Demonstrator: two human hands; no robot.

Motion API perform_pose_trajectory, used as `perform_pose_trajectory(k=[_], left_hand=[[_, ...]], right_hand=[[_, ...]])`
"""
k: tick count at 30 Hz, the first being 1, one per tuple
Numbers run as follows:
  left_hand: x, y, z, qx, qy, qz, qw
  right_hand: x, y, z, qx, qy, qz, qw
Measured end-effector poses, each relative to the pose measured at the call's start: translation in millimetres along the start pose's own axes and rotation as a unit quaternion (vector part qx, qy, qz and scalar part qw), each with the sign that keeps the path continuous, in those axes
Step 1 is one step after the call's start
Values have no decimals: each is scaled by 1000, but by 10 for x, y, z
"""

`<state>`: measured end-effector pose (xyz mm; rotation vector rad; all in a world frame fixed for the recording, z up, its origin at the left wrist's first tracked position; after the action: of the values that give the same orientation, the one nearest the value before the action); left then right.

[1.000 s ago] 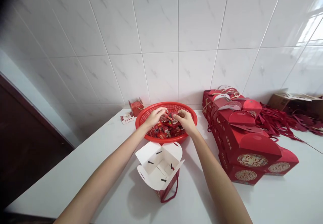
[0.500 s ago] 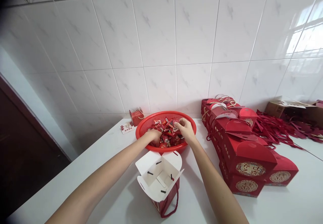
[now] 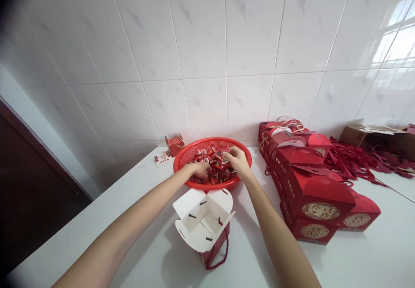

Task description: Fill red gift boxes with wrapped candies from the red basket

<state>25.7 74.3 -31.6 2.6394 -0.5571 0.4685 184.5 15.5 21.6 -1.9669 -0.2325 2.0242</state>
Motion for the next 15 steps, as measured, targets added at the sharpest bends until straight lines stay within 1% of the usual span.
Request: perform_pose_trajectory(k=[2, 3, 5, 8, 10, 12, 15], left_hand=[[53, 31, -21, -4, 42, 18, 999], [79, 48, -53, 5, 71, 31, 997], [116, 84, -159, 49, 134, 62, 988], [110, 142, -344, 134, 231, 99, 959], [89, 170, -423, 170, 284, 114, 937], [73, 184, -463, 186, 325, 121, 919], [59, 194, -485, 199, 365, 117, 902]], right_hand=[[6, 2, -6, 1, -2, 3, 1000], [6, 2, -9, 2, -4, 3, 1000], [4, -2, -18, 8, -6, 2, 1000], [3, -9, -30, 17, -12, -1, 1000], [6, -10, -32, 19, -16, 1, 1000], [9, -8, -32, 19, -21, 5, 1000], [7, -4, -34, 20, -25, 9, 999]])
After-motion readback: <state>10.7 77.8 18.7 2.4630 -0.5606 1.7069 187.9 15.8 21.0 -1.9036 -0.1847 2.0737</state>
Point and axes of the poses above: each hand's wrist, its own y-axis away from the middle knuckle, its own z-axis out of the palm, x = y × z, the point moved 7 cm from there along -y, towards the middle knuckle, and after that the axes turned 2 degrees about x, right-handed, at the moved point
